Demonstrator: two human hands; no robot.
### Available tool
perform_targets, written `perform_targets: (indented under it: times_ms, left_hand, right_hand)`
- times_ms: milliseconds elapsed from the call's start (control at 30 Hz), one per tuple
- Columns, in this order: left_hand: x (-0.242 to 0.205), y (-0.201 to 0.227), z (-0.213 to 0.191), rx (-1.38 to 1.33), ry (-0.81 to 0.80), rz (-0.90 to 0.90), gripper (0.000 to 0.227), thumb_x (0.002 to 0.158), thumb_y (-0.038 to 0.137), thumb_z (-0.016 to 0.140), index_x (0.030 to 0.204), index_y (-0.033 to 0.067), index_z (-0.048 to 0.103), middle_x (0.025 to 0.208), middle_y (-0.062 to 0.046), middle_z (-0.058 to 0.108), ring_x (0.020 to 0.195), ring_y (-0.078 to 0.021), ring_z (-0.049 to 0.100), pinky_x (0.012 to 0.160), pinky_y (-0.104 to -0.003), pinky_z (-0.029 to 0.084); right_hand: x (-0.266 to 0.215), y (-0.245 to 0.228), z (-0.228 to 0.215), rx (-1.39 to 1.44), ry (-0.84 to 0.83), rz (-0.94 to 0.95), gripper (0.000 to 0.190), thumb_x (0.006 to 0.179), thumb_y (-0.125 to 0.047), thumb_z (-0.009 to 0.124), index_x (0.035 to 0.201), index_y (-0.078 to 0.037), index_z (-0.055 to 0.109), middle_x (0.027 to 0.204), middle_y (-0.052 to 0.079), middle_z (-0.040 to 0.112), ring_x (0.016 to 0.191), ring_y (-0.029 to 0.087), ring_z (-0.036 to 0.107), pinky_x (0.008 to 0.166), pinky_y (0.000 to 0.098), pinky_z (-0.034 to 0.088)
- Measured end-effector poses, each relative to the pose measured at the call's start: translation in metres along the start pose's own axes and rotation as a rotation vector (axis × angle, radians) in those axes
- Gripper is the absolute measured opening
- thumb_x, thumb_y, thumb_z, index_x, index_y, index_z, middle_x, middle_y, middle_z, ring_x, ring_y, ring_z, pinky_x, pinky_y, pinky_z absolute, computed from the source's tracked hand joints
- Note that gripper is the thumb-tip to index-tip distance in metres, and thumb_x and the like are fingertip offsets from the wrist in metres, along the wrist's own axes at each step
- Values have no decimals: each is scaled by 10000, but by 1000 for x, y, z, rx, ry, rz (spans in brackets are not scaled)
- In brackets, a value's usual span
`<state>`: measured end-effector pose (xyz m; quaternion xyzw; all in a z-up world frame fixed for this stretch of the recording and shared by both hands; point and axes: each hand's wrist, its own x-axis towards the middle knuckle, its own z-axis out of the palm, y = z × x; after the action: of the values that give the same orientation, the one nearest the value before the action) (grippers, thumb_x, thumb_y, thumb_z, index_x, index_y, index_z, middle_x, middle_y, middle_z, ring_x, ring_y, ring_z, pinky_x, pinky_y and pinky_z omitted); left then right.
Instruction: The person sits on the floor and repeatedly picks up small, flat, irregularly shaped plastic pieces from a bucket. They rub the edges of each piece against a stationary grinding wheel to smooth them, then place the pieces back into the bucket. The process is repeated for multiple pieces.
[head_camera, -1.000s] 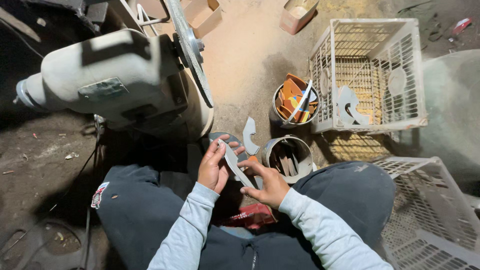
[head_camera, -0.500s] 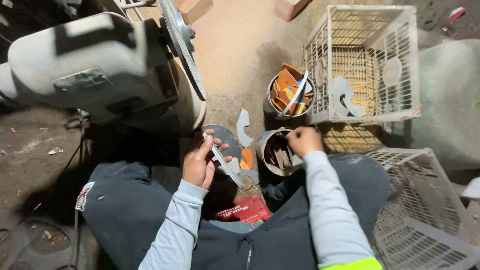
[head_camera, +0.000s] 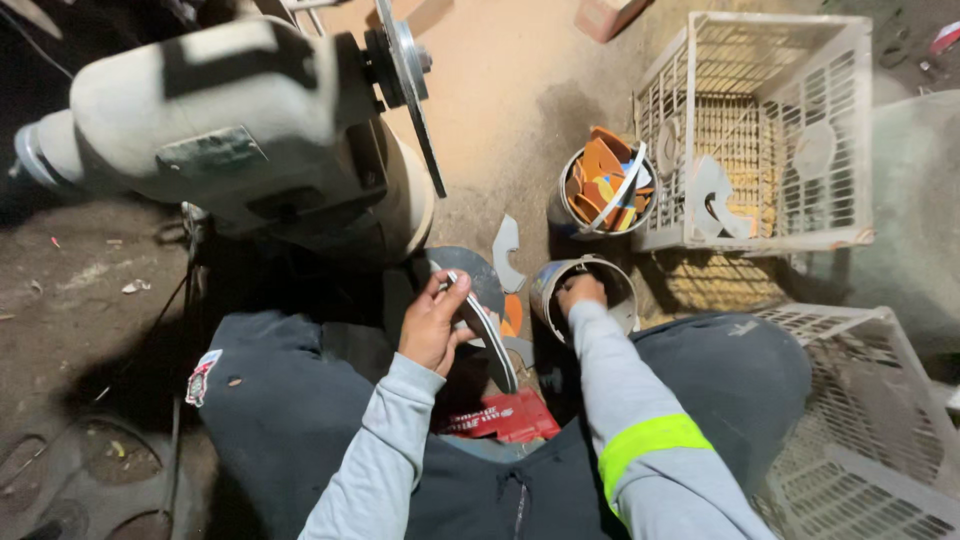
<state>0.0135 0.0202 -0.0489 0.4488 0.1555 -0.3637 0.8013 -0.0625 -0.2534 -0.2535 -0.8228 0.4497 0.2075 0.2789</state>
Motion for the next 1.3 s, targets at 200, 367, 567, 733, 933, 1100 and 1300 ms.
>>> perform_targets:
  times_ms: [200, 367, 567, 733, 933, 1100, 1300]
  left_hand:
    - [1, 3, 10, 132, -70, -16, 305, 958, 273, 683, 1192, 87, 621, 916, -55, 678, 772, -189, 722, 583, -309, 594]
    - [-3, -2, 14, 313, -144, -50, 345, 963, 271, 662, 1241, 67, 635, 979, -67, 710, 803, -162, 732, 554, -277, 574]
    - [-7, -8, 26, 372, -217, -74, 367, 963, 277, 660, 1252, 54, 624, 1007, -88, 726, 852, -185, 745, 561, -306, 561]
    - [-14, -11, 32, 366, -327, -147, 379, 965, 268, 660, 1268, 46, 612, 1038, -109, 707, 881, -209, 732, 617, -365, 629]
    - [-17, -11, 38, 334, -425, -150, 371, 955, 252, 653, 1261, 44, 623, 1147, -56, 692, 1032, -175, 721, 632, -356, 651]
    - [-16, -19, 37, 382, -381, -131, 395, 983, 236, 688, 1333, 53, 683, 1027, -68, 617, 900, -132, 649, 611, -347, 657]
    - [-5, -33, 30, 468, -156, -33, 362, 937, 191, 689, 1265, 39, 701, 934, -57, 698, 691, -122, 630, 501, -308, 574]
  right_hand:
    - [27, 5, -94, -117, -393, -392, 253, 820, -276, 817, 1013, -115, 842, 918, 82, 825, 814, 181, 755, 795, 321, 568]
    - [-8, -7, -153, 244, -465, -507, 315, 961, -298, 700, 919, 10, 746, 736, 25, 700, 663, 108, 606, 632, 305, 515]
    - [-60, -27, -191, 468, -518, -532, 315, 1030, -309, 599, 928, -31, 706, 715, -32, 599, 626, 69, 528, 585, 263, 450]
    - [-82, -37, -189, 596, -546, -498, 255, 995, -296, 605, 956, -64, 704, 783, -76, 637, 695, 24, 587, 629, 216, 486]
    - [-98, -52, -188, 683, -534, -466, 186, 983, -229, 672, 969, -45, 694, 795, -66, 642, 682, 34, 534, 589, 204, 424]
    - [-129, -76, -164, 665, -291, -485, 306, 918, -192, 712, 1161, -44, 600, 784, 45, 684, 686, 92, 627, 600, 261, 513]
    - [-187, -62, -152, 296, -61, -792, 480, 822, -195, 766, 1197, -10, 530, 924, 139, 714, 791, 267, 711, 703, 387, 559]
